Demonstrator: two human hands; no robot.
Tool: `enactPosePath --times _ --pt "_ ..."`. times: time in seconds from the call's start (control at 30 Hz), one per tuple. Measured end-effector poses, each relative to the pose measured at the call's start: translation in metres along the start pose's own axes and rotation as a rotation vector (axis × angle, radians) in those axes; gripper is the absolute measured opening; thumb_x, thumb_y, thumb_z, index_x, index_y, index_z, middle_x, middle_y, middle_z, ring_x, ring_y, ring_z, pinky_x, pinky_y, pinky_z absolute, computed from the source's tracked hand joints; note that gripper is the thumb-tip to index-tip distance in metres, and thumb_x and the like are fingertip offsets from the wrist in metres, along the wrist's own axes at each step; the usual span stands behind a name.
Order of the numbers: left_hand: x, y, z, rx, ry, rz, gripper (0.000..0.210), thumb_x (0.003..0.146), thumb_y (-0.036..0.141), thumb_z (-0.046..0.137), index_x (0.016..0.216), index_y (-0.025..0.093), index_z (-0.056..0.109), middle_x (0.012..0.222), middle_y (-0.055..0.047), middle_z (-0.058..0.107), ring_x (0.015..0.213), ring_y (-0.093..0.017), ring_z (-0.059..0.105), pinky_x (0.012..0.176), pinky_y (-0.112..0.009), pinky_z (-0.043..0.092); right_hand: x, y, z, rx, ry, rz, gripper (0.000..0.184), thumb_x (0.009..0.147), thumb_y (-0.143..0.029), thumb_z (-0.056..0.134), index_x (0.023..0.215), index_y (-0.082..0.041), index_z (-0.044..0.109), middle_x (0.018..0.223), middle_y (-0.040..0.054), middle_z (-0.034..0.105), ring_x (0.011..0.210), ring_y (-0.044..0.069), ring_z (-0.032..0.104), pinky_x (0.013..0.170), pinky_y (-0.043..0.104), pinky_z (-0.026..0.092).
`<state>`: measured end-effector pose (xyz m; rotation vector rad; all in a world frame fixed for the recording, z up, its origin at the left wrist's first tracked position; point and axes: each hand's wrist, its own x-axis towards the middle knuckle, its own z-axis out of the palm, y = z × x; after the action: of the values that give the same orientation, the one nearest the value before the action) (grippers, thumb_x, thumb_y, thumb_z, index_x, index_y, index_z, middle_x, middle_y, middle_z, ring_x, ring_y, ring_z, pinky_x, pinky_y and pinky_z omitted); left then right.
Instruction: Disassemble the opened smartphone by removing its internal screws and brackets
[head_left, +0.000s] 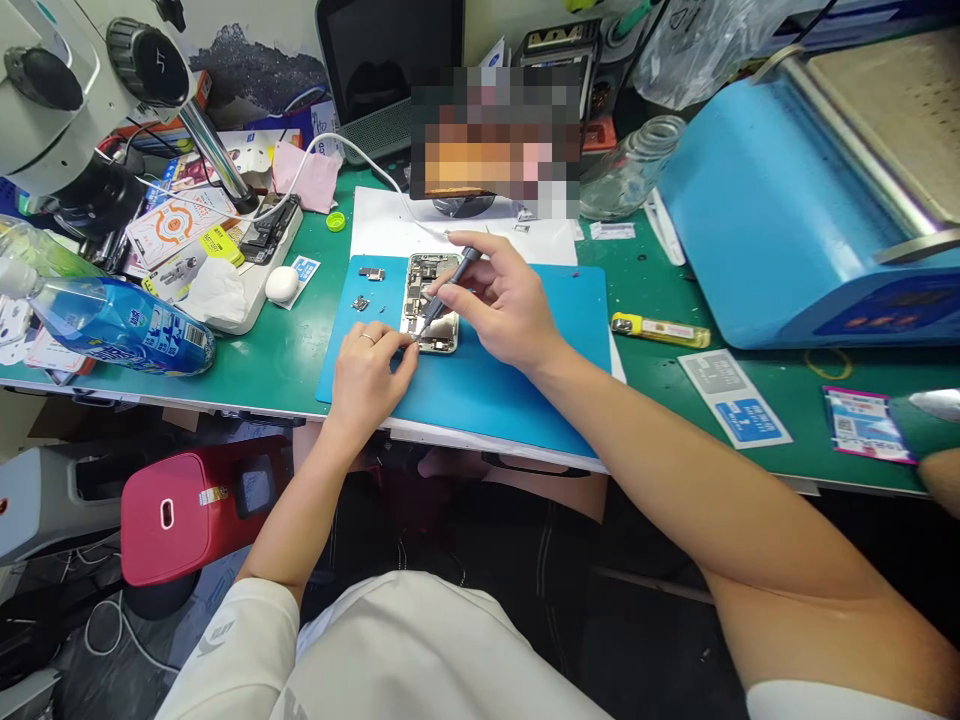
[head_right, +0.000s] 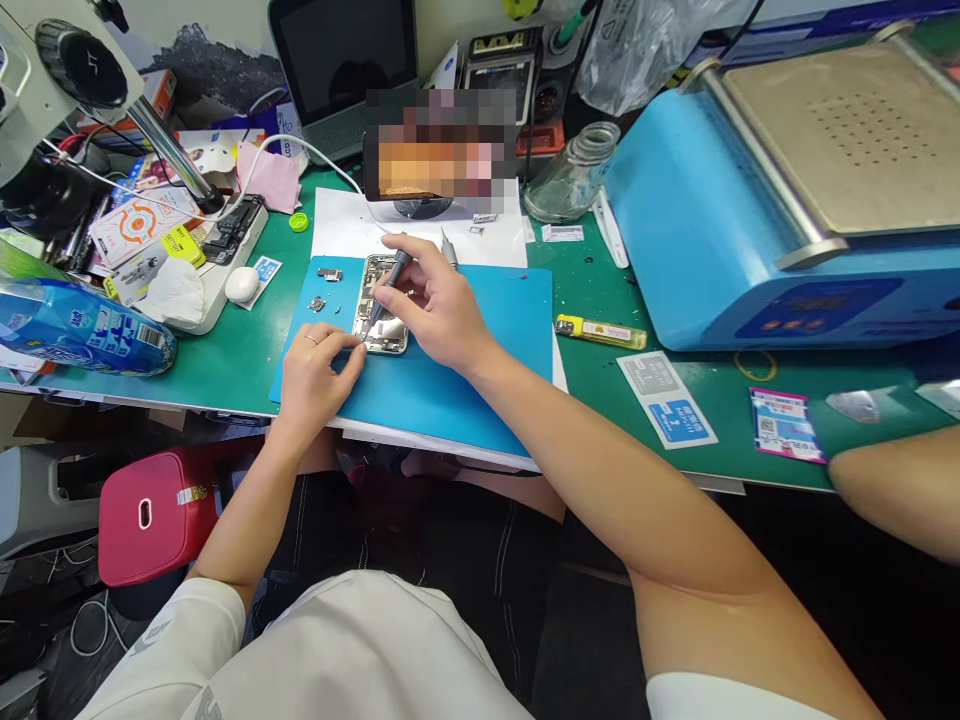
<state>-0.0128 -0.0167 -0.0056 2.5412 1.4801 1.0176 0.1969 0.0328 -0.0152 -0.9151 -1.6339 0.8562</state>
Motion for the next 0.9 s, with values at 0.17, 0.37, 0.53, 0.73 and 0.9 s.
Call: enactPosePath --times 0.17,0.37,0.53,0.73,0.9 --pt "-0.0001 0.0009 -0.0005 -0.006 -0.014 -0.008 0.015 0.105 0.026 0.066 0.094 0.021 0.075 0.094 -0.005 0.075 0.088 -0.023 0.061 0.081 -0.036 0.047 -0.0001 -0.0026 0.0005 0.001 0.007 0.003 0.058 0.100 -0.058 0.066 0.151 -0.037 0.049 0.111 0.0032 0.077 0.102 0.028 0.078 0.092 0.053 0.070" --pt "0.0001 0.0012 -0.0005 0.003 -0.022 -0.018 0.015 0.106 0.027 0.066 0.095 0.021 0.075 0.095 -0.006 0.075 0.089 -0.023 0.062 0.082 -0.036 0.049 0.0001 -0.0035 0.0006 -0.014 0.008 0.015 0.060 0.098 -0.062 0.066 0.150 -0.035 0.049 0.111 0.0030 0.077 0.103 0.029 0.078 0.092 0.053 0.070" --pt "-0.0003 0.0014 -0.0008 0.005 -0.028 -0.019 0.016 0.106 0.028 0.065 0.097 0.022 0.076 0.095 -0.006 0.075 0.090 -0.023 0.062 0.082 -0.036 0.049 -0.0001 -0.0014 -0.0001 -0.011 -0.001 0.023 0.063 0.098 -0.064 0.065 0.152 -0.038 0.047 0.122 0.0044 0.076 0.106 0.029 0.077 0.093 0.052 0.069" --pt "-0.0009 0.0011 -0.0011 -0.012 -0.033 -0.031 0.014 0.105 0.031 0.068 0.104 0.021 0.078 0.100 -0.008 0.075 0.094 -0.025 0.063 0.086 -0.037 0.052 0.0006 -0.0030 -0.0007 -0.001 0.015 0.033 0.061 0.097 -0.064 0.067 0.150 -0.038 0.050 0.118 0.0052 0.077 0.107 0.029 0.078 0.091 0.052 0.070" --pt "-0.0011 0.0001 -0.0004 -0.010 -0.031 -0.020 0.013 0.105 0.030 0.069 0.104 0.021 0.078 0.100 -0.007 0.075 0.094 -0.024 0.063 0.086 -0.037 0.052 0.0005 -0.0044 -0.0006 -0.001 0.020 0.035 0.061 0.097 -0.063 0.067 0.150 -0.038 0.050 0.119 0.0051 0.077 0.109 0.029 0.078 0.093 0.052 0.070"
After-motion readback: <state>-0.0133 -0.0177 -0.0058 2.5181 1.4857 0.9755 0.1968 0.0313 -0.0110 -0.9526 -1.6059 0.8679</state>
